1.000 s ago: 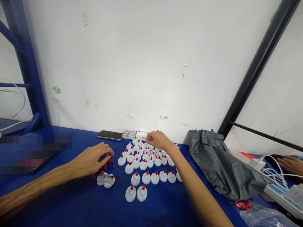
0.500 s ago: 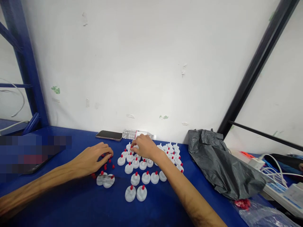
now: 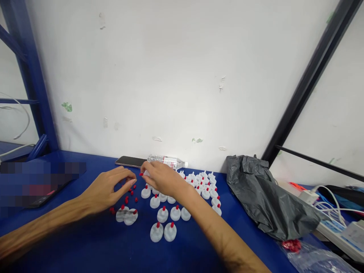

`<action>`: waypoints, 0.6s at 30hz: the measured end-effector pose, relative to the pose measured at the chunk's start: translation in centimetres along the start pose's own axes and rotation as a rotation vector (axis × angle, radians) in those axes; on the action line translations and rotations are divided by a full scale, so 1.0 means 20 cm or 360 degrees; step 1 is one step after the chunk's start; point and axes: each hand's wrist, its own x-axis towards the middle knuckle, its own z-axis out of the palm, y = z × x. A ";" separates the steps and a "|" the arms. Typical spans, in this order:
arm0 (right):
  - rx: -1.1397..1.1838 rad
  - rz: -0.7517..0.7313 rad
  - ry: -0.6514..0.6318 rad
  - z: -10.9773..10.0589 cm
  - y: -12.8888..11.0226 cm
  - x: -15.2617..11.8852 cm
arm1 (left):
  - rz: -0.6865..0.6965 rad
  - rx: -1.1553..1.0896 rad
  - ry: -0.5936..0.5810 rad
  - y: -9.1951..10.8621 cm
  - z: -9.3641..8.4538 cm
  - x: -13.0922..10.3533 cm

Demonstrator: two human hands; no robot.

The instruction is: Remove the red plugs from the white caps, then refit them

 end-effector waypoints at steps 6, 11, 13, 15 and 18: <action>-0.0241 -0.0284 -0.0070 -0.01 -0.08 0.01 | -0.0069 -0.0079 -0.0050 0.03 0.01 0.00; -0.0097 -0.0220 -0.0008 -0.02 -0.08 0.00 | -0.0054 -0.0064 -0.0017 0.02 0.02 -0.01; -0.0096 -0.0204 -0.0013 -0.02 -0.09 0.00 | -0.0053 -0.0067 -0.0027 0.01 0.02 -0.01; -0.0155 -0.0224 -0.0015 -0.02 -0.08 0.00 | -0.0007 -0.0045 -0.0042 0.01 0.02 -0.01; -0.0320 -0.0287 0.0056 -0.01 -0.08 0.02 | 0.0025 -0.0070 -0.0028 0.02 0.01 0.00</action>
